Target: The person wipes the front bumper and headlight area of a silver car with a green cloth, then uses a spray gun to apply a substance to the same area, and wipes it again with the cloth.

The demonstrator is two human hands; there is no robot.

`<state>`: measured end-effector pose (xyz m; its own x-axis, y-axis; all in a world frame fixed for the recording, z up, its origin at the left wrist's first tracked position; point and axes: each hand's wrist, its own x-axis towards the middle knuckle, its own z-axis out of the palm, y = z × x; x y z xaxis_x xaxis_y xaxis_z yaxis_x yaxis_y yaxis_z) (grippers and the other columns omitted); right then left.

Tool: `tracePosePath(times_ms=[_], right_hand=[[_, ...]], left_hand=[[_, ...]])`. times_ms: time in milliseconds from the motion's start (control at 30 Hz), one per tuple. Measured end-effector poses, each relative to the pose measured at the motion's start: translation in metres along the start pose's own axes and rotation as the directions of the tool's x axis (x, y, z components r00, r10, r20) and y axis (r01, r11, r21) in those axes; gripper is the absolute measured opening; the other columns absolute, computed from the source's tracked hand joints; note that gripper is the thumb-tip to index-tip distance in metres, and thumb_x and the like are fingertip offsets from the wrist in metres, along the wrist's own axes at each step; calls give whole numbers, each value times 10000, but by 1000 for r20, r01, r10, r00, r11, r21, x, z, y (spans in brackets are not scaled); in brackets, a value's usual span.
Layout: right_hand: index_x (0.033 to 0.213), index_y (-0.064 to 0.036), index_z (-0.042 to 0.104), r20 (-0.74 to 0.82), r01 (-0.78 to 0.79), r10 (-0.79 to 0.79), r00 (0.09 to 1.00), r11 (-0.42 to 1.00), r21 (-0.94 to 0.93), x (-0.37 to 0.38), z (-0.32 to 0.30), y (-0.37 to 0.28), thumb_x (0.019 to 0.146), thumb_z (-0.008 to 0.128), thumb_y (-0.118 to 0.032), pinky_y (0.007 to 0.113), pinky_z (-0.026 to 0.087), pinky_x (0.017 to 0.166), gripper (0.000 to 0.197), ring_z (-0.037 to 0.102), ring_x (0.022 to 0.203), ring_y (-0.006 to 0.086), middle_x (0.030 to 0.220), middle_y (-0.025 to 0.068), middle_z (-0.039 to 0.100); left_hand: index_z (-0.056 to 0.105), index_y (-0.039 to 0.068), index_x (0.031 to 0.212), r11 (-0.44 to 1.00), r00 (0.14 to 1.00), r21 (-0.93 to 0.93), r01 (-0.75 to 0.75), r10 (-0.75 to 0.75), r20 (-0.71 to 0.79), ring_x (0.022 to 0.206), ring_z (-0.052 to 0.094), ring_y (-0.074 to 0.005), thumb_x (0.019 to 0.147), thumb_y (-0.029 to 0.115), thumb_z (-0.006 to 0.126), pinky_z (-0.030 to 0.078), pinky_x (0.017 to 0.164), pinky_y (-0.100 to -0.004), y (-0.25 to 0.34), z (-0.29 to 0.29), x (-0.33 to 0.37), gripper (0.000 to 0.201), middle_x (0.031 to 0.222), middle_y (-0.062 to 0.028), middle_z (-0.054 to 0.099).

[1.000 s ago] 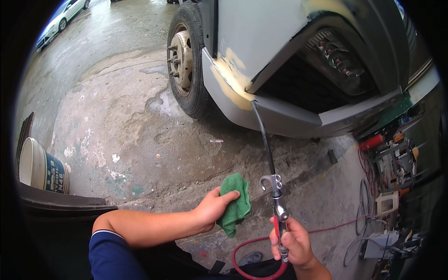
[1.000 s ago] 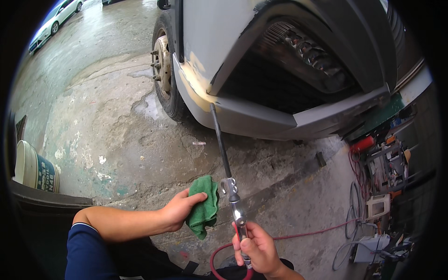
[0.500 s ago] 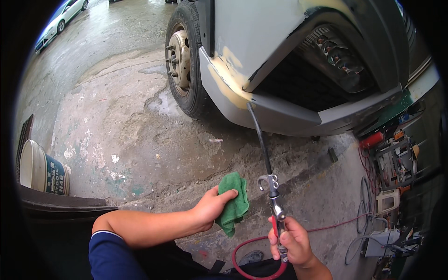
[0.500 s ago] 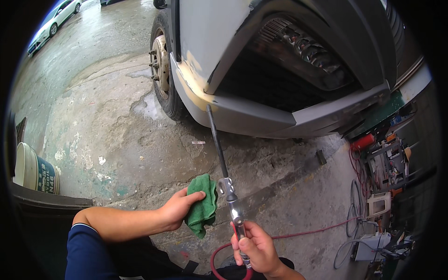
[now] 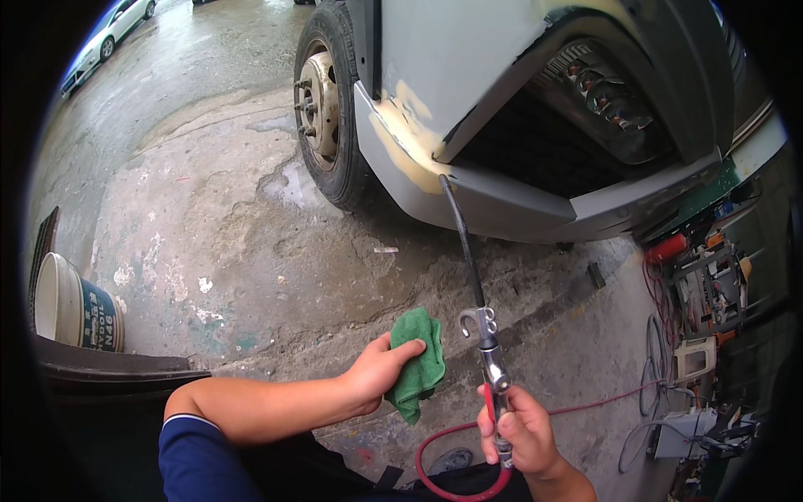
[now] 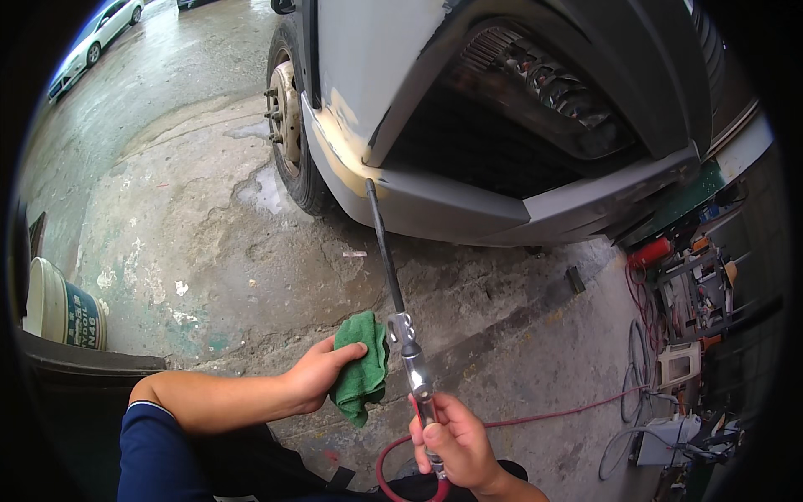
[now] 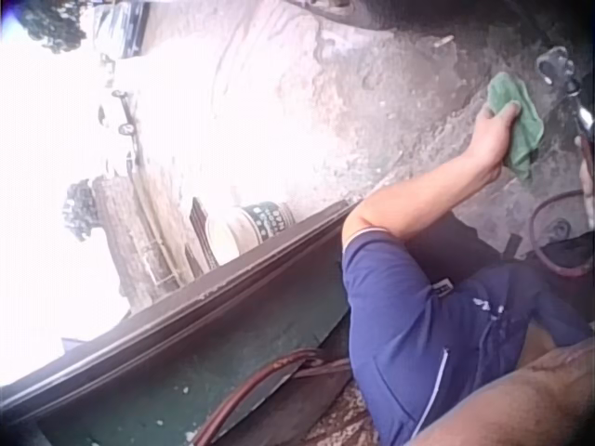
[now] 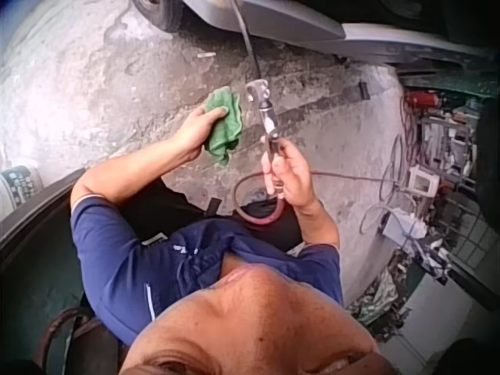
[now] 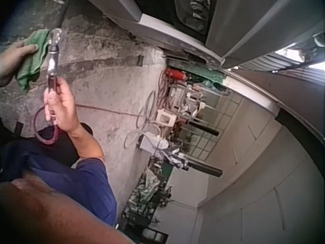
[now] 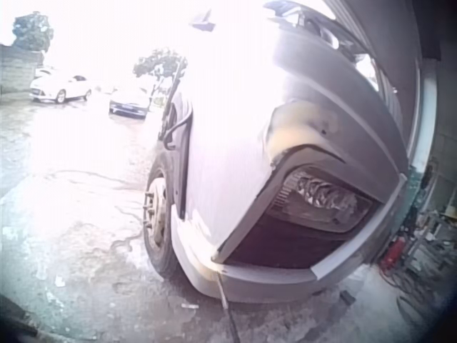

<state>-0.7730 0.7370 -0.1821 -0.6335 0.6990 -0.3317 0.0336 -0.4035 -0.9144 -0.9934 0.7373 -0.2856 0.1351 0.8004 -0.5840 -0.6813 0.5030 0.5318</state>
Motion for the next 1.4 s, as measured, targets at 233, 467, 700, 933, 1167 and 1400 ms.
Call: tracePosePath(times_ms=[233, 467, 700, 933, 1167, 1400], right_hand=[[1306, 53, 385, 1, -11, 11, 1000, 999, 34, -3, -2, 0, 971, 527, -204, 247, 462, 582, 446, 550, 600, 127, 894, 98, 553], [1313, 46, 398, -32, -2, 1, 999, 1000, -9, -5, -3, 4, 953, 570, -320, 239, 468, 509, 541, 562, 560, 149, 868, 109, 563], [1314, 42, 398, -40, -23, 23, 999, 1000, -3, -7, -6, 6, 954, 570, -308, 241, 471, 519, 531, 562, 561, 146, 869, 105, 565], [1323, 43, 392, -20, -37, 37, 999, 999, -12, -11, -6, 9, 961, 562, -291, 247, 473, 536, 522, 564, 578, 137, 885, 103, 566], [1320, 47, 390, 4, -11, 11, 1000, 999, -30, -5, -4, 17, 961, 557, -270, 244, 475, 551, 507, 565, 586, 133, 888, 103, 565], [1320, 38, 386, 16, -32, 33, 999, 997, -73, 16, 6, 16, 967, 540, -224, 240, 470, 560, 465, 560, 588, 131, 892, 103, 559]], left_hand=[[484, 2, 1181, 1000, 1000, -3, 11, -11, 8, 854, 671, -215, 944, 187, 558, 585, 693, -367, 1, 0, -1, 310, 1018, -123, 639], [503, 13, 1168, 1000, 1000, -2, 6, -6, 4, 830, 668, -206, 944, 188, 555, 582, 680, -367, 1, 1, -2, 289, 996, -109, 643], [510, 20, 1167, 1000, 1000, 16, 14, -14, -25, 827, 665, -201, 941, 185, 560, 579, 690, -366, 3, 4, -3, 284, 993, -102, 644], [503, 10, 1174, 1000, 1000, 15, 10, -9, -30, 838, 664, -204, 940, 184, 563, 578, 705, -366, 4, 6, -4, 297, 1001, -109, 640], [499, 7, 1179, 1000, 1000, 9, 11, -11, -10, 849, 664, -204, 944, 186, 558, 576, 706, -358, 2, 3, -2, 301, 1005, -111, 641], [476, 10, 1191, 999, 1000, 30, 20, -21, 23, 883, 665, -240, 943, 179, 555, 588, 718, -405, 4, 1, -4, 312, 1031, -126, 631]])
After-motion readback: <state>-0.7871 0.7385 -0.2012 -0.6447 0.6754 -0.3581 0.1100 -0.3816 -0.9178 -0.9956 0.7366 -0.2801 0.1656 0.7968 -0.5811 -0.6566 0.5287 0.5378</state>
